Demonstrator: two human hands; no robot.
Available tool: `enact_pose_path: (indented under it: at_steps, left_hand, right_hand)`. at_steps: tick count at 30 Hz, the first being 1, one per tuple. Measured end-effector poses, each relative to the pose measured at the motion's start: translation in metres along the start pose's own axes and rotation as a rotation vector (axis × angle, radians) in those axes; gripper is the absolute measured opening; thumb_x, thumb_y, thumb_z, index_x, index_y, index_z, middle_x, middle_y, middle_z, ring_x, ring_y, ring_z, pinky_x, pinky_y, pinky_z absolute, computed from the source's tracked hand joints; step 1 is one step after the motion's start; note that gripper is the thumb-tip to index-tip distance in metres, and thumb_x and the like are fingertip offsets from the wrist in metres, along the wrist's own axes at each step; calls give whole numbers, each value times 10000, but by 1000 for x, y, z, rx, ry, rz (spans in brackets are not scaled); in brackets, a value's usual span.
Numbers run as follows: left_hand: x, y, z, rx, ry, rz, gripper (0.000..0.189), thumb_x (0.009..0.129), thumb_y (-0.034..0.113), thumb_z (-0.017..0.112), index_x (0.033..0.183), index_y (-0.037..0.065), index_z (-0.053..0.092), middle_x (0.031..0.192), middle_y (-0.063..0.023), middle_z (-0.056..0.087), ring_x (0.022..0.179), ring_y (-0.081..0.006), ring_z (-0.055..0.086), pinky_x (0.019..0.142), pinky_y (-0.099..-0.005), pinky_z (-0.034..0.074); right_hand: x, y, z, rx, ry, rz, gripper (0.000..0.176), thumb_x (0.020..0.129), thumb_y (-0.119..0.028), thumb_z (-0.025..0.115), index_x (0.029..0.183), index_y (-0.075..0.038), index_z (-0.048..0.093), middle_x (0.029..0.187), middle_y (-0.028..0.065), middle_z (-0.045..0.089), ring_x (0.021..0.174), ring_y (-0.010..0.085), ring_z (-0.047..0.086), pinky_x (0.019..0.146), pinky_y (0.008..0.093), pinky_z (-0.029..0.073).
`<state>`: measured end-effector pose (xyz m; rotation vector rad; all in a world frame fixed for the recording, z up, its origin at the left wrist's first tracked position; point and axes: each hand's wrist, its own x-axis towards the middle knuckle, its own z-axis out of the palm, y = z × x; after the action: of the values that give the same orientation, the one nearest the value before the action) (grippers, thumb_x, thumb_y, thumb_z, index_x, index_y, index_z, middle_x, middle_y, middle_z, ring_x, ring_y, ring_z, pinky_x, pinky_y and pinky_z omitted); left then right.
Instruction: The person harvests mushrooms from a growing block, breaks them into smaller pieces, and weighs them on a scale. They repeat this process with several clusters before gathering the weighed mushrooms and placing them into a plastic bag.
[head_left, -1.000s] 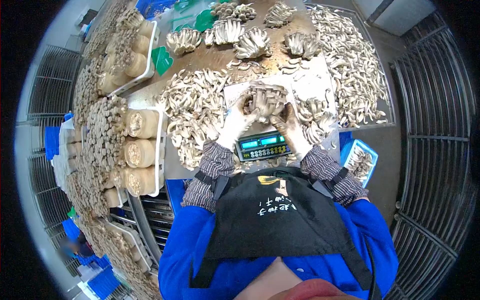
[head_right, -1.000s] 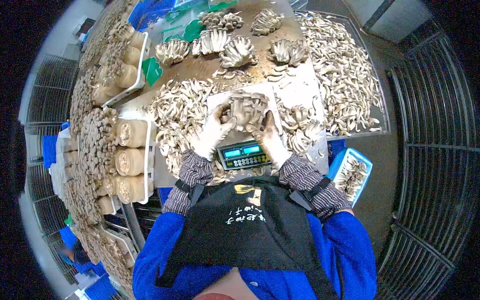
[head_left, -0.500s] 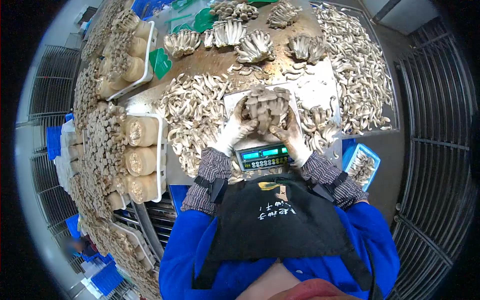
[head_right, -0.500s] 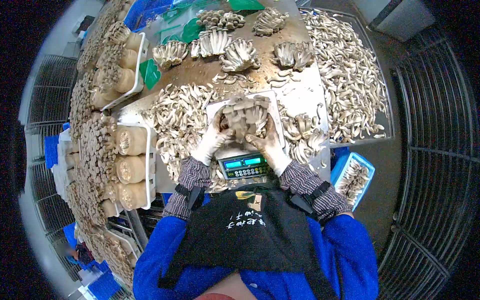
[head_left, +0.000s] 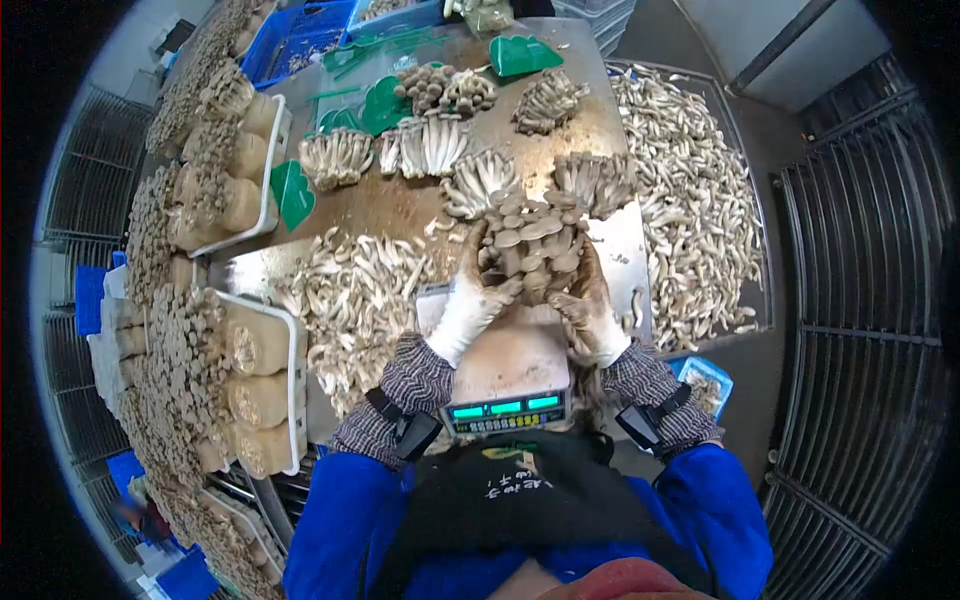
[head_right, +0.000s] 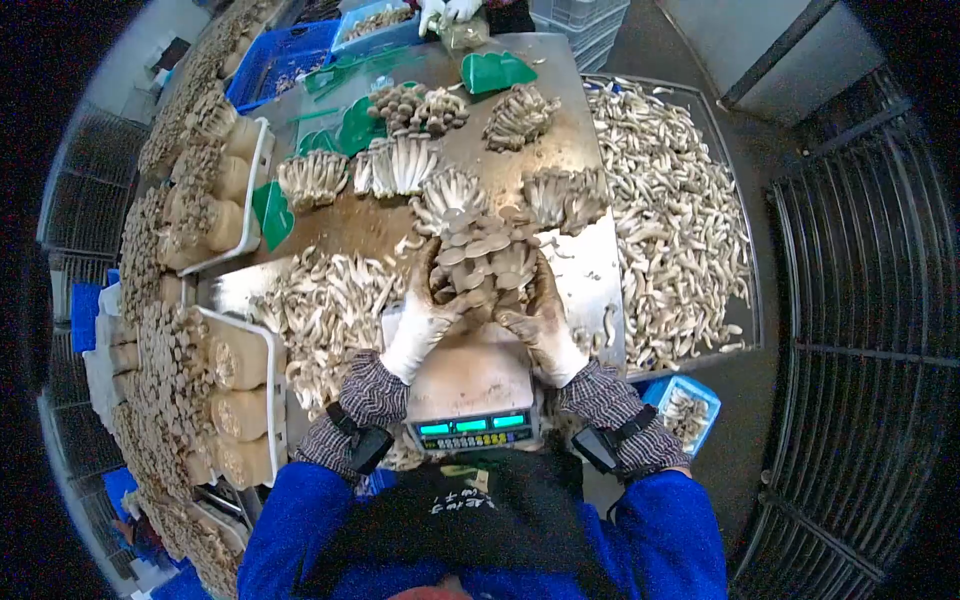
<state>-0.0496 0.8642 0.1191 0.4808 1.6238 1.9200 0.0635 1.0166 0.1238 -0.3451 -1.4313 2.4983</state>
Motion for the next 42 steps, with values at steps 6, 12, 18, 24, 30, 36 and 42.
enact_pose_path:
  at_steps: [6, 12, 18, 24, 30, 36, 42]
  left_hand:
    - [156, 47, 33, 625, -55, 212, 915, 824, 299, 752, 1499, -10, 217, 1396, -248, 464, 1295, -319, 460, 1088, -371, 357]
    - [359, 53, 59, 479, -228, 60, 958, 805, 337, 779, 1475, -68, 227, 1366, -203, 486, 1218, -229, 492, 1034, -330, 405]
    - [476, 16, 74, 477, -199, -59, 909, 842, 345, 717, 1473, -78, 217, 1399, -220, 460, 1263, -244, 475, 1073, -340, 362]
    - [543, -24, 68, 526, -415, 22, 614, 914, 386, 656, 1381, 31, 474, 1291, -124, 576, 1150, -194, 560, 980, -318, 445]
    - [554, -30, 55, 806, -580, 18, 557, 958, 297, 577, 1429, 46, 415, 1372, -134, 498, 1234, -212, 502, 1004, -291, 442]
    - [544, -39, 50, 840, -539, -125, 473, 984, 263, 498, 1406, 52, 457, 1377, -113, 516, 1195, -191, 515, 1022, -302, 397]
    - [564, -61, 21, 892, -536, -129, 523, 955, 332, 555, 1346, -11, 501, 1240, -94, 603, 1080, -158, 553, 950, -284, 428]
  right_hand:
    - [123, -62, -72, -190, -73, -116, 930, 784, -282, 732, 1515, -19, 221, 1458, 149, 385, 1323, 243, 400, 1081, 358, 363]
    - [281, -105, -144, -183, -9, -198, 834, 854, -453, 670, 1450, 13, 319, 1398, 185, 448, 1294, 282, 452, 1081, 384, 373]
    - [389, -96, -220, -288, -69, -102, 901, 841, -539, 692, 1475, -28, 305, 1452, 147, 419, 1295, 242, 441, 1059, 366, 396]
    - [455, -61, -286, -276, 48, -25, 713, 877, -520, 641, 1380, -46, 463, 1328, 108, 537, 1188, 206, 526, 990, 353, 438]
    - [467, -53, -290, -392, 110, -11, 795, 878, -550, 626, 1429, -24, 400, 1407, 177, 467, 1263, 268, 497, 1031, 388, 428]
    - [455, -44, -275, -347, 102, 2, 775, 846, -421, 726, 1416, 2, 414, 1323, 168, 558, 1191, 230, 546, 959, 360, 460]
    - [447, -47, -258, -525, 82, -78, 824, 855, -429, 725, 1451, -4, 347, 1324, 146, 552, 1184, 231, 540, 979, 335, 452]
